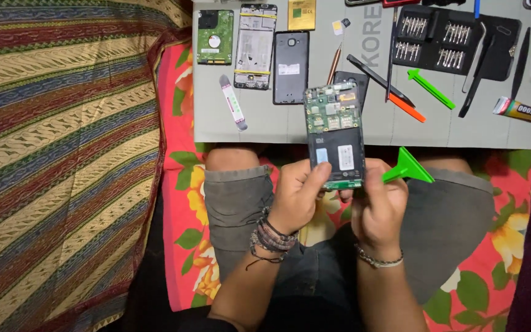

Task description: The person is inspecting and cleaning a smartphone motherboard using a plastic pry tool and a small brush.

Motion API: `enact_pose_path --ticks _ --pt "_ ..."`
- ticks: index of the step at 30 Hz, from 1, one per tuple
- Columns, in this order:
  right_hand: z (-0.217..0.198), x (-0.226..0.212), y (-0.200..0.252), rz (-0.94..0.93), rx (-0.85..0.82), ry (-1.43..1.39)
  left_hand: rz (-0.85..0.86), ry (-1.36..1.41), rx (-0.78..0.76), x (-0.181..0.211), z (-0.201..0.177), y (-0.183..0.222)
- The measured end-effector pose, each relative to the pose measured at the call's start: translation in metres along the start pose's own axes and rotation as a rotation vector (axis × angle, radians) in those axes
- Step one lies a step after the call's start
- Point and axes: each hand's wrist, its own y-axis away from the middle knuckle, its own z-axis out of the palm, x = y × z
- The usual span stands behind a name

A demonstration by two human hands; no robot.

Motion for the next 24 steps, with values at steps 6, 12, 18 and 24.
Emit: enact_pose_path --ticks 6,12,18,24 --pt "-0.014 0.015 -0.001 0.019 -0.111 -0.055 0.194 -0.062 0.095 0.005 -0.003 -0.003" --pt "-0.019 0.019 0.004 -0.072 -0.167 0.102 0.258 -0.121 0.131 0.003 -0.004 -0.002" --pt "-0.011 0.011 0.004 -0.117 -0.088 0.069 0.214 -0.080 0.035 0.015 -0.002 -0.001" --pt "-0.009 0.005 0.001 -0.135 -0.152 0.065 0.185 -0.023 0.022 0.018 0.001 0.002"
